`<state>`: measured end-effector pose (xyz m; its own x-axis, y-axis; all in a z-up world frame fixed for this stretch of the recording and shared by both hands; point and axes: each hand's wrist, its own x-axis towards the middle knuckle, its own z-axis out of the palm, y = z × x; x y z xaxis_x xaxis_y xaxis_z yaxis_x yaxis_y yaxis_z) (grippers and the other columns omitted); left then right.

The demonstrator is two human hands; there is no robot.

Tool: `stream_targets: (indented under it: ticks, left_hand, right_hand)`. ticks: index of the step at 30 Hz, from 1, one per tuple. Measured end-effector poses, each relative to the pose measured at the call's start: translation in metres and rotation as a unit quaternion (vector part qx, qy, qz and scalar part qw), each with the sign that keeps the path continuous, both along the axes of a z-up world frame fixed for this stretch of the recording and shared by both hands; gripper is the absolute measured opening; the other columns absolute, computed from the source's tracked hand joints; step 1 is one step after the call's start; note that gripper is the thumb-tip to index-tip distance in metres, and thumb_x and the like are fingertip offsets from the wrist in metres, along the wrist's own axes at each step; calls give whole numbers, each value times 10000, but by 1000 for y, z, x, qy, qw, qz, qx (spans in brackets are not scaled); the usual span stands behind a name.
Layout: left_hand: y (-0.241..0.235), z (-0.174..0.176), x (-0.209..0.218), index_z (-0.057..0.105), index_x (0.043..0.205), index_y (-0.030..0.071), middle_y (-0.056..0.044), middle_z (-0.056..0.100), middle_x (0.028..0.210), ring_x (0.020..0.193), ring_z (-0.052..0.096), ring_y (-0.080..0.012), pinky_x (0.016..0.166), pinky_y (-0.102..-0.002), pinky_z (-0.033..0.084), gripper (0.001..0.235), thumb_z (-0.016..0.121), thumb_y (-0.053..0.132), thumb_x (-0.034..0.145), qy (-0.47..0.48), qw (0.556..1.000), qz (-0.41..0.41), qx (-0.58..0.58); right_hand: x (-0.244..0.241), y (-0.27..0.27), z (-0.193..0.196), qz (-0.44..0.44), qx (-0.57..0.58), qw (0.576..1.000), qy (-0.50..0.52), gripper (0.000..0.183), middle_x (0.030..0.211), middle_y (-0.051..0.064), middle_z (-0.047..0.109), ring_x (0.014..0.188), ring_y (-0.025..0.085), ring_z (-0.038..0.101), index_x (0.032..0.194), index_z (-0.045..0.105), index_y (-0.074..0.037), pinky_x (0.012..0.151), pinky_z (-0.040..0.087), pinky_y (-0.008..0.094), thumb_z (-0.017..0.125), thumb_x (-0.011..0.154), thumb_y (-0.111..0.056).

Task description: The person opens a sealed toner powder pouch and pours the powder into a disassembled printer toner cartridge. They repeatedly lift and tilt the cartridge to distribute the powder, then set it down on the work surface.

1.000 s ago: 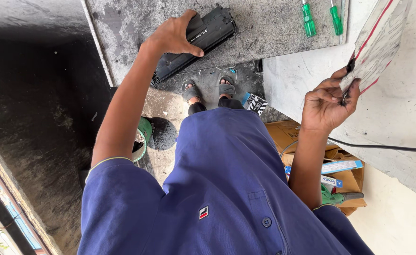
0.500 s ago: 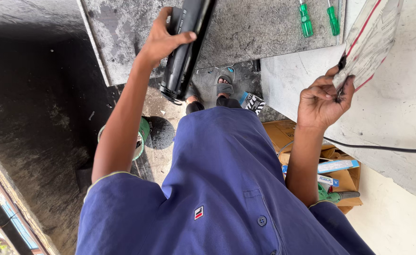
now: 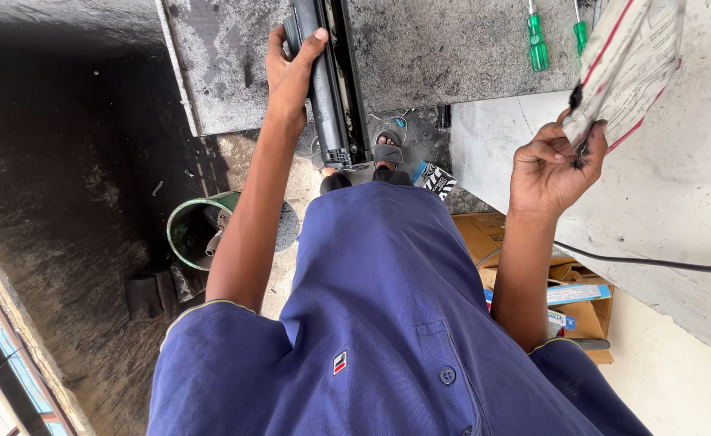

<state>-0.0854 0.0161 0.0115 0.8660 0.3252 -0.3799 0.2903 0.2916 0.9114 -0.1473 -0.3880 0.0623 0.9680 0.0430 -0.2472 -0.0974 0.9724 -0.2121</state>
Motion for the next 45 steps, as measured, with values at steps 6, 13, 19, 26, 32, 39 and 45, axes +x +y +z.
stream_targets:
  ticks: [6, 13, 19, 26, 32, 39, 45]
  left_hand:
    - [-21, 27, -6, 403, 1387, -75, -213, 625, 1145, 1007, 701, -262, 857, -368, 628, 969, 846, 530, 773, -12, 995, 56, 79]
    - [-50, 71, -15, 362, 1346, -79, -228, 633, 1103, 965, 719, -278, 797, -370, 647, 1001, 847, 540, 727, -10, 992, 84, 92]
    - [-58, 94, -21, 314, 1342, -98, -248, 638, 1073, 910, 753, -289, 723, -352, 676, 1048, 836, 561, 716, -11, 992, 74, 103]
    - [-58, 99, -27, 325, 1347, -101, -250, 633, 1088, 945, 752, -298, 747, -353, 672, 1047, 837, 576, 734, -6, 986, 74, 151]
    - [-57, 94, -28, 368, 1302, -79, -226, 639, 1076, 946, 750, -276, 771, -348, 665, 971, 848, 566, 757, -30, 984, 68, 160]
    - [-59, 90, -30, 403, 1286, -74, -210, 636, 1104, 1000, 702, -255, 842, -354, 624, 908, 881, 518, 791, -43, 983, 71, 162]
    - [-59, 91, -31, 340, 1299, -68, -207, 602, 1091, 1016, 716, -261, 840, -353, 650, 918, 857, 509, 806, -49, 988, 50, 141]
  right_hand:
    - [6, 25, -3, -26, -108, 994, 19, 204, 1105, 95, 751, 828, 186, 735, 1215, 668, -57, 657, 597, 238, 657, 1096, -223]
    - [1, 102, 14, -105, -320, 942, -1, 369, 1141, 163, 704, 917, 268, 748, 1243, 567, -13, 684, 652, 414, 755, 958, -156]
    - [-4, 133, 22, -118, -390, 910, -73, 481, 1186, 170, 656, 998, 285, 727, 1323, 455, -95, 729, 669, 467, 746, 941, -73]
    - [-16, 134, -12, -99, -377, 916, -91, 239, 1114, 138, 671, 1012, 269, 733, 1167, 537, -93, 813, 678, 528, 708, 1011, -32]
    - [-33, 129, -22, -52, -661, 747, 40, 170, 896, 168, 691, 716, 177, 528, 1032, 770, 59, 655, 403, 333, 673, 1058, -78]
    - [-41, 139, 10, -11, -711, 687, -150, 238, 1173, 109, 740, 1061, 170, 700, 1231, 684, 43, 928, 550, 284, 579, 1110, -134]
    - [-33, 148, 43, -15, -716, 656, -240, 289, 1342, 158, 665, 1255, 245, 659, 1355, 583, 64, 1075, 530, 344, 542, 1112, -88]
